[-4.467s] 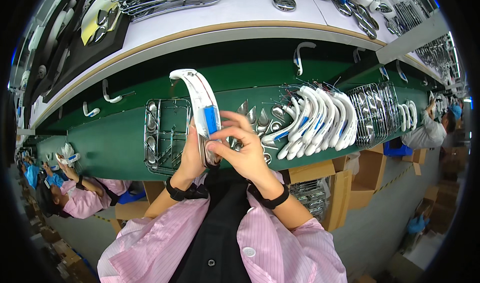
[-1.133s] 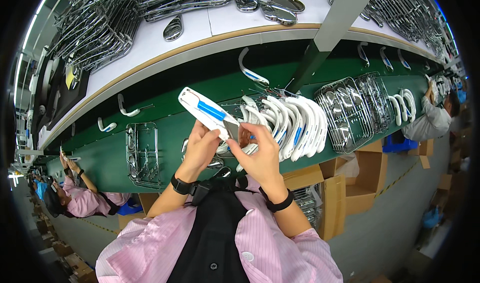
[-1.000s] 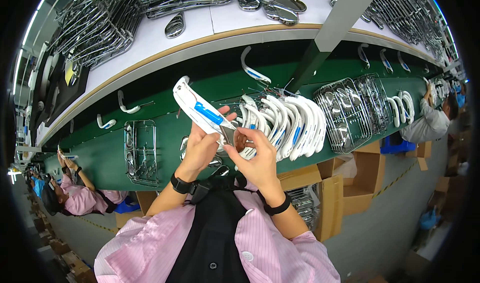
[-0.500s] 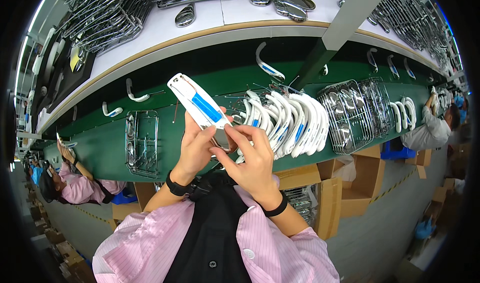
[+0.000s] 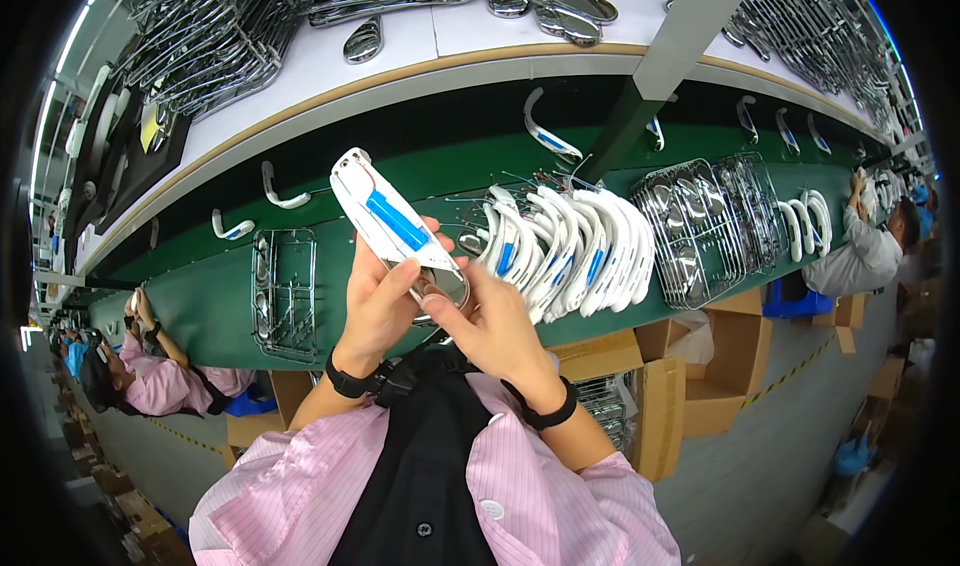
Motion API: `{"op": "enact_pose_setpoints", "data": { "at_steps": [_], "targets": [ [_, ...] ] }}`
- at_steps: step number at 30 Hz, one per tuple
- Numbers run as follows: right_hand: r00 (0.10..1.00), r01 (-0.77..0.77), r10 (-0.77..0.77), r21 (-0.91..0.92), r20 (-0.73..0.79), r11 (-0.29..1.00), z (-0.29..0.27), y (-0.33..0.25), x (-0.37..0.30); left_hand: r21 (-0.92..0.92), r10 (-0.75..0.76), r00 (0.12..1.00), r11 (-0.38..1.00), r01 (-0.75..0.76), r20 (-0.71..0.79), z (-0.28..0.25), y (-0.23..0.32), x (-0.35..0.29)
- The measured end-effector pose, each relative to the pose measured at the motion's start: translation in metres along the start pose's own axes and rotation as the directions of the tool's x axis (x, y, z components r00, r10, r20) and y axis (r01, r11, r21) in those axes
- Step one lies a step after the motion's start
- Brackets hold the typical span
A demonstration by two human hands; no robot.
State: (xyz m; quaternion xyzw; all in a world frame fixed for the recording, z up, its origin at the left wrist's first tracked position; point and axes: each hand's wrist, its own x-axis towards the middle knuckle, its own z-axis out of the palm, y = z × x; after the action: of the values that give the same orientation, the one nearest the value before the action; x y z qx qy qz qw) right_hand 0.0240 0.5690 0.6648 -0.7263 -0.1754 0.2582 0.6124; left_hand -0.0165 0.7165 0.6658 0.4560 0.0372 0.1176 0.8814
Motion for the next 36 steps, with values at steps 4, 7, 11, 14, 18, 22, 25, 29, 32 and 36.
{"op": "enact_pose_setpoints", "data": {
  "at_steps": [4, 7, 11, 14, 18, 22, 25, 29, 32, 36],
  "targets": [
    [0.982, -0.047, -0.023, 0.362, 0.189, 0.931, 0.005, 0.007, 0.004, -0.025, 0.024, 1.0, 0.999, -0.024, 0.008, 0.008, 0.006, 0.001],
    [0.993, 0.09, -0.113, 0.465, 0.023, 0.881, 0.024, 0.008, -0.001, -0.022, 0.025, 0.998, 0.999, -0.024, 0.053, 0.007, 0.009, 0.003],
    [0.993, 0.076, -0.111, 0.465, 0.049, 0.882, 0.024, 0.014, -0.004, 0.001, -0.016, 0.998, 1.0, 0.016, 0.06, 0.009, 0.011, 0.004],
    [0.965, -0.128, 0.018, 0.409, 0.263, 0.903, 0.009, 0.008, 0.005, 0.013, -0.008, 1.0, 1.0, 0.007, 0.025, -0.009, -0.004, 0.005],
    [0.969, 0.206, -0.221, -0.135, -0.11, 0.969, 0.002, 0.002, 0.018, -0.045, -0.11, 0.993, 0.993, 0.108, -0.04, -0.014, -0.013, 0.007],
    [0.945, 0.316, -0.298, 0.145, -0.134, 0.938, 0.004, 0.009, 0.029, -0.19, -0.318, 0.938, 0.938, 0.29, -0.141, -0.004, -0.012, 0.01],
    [0.992, 0.118, -0.121, 0.442, -0.021, 0.889, 0.014, 0.019, 0.036, -0.115, -0.289, 0.954, 0.953, 0.279, -0.081, -0.015, -0.017, 0.012],
    [0.999, 0.052, -0.044, 0.45, -0.027, 0.891, 0.021, 0.026, 0.045, -0.016, -0.315, 0.944, 0.949, 0.315, -0.102, -0.018, -0.016, 0.019],
    [0.996, 0.035, 0.001, 0.414, -0.087, 0.91, 0.029, 0.032, 0.058, -0.042, -0.321, 0.947, 0.947, 0.32, -0.026, -0.045, -0.029, 0.029],
    [0.922, 0.269, -0.111, 0.406, -0.37, 0.873, 0.057, 0.081, 0.097, 0.019, -0.308, 0.918, 0.946, 0.322, -0.251, -0.067, -0.053, 0.067]
  ]
}}
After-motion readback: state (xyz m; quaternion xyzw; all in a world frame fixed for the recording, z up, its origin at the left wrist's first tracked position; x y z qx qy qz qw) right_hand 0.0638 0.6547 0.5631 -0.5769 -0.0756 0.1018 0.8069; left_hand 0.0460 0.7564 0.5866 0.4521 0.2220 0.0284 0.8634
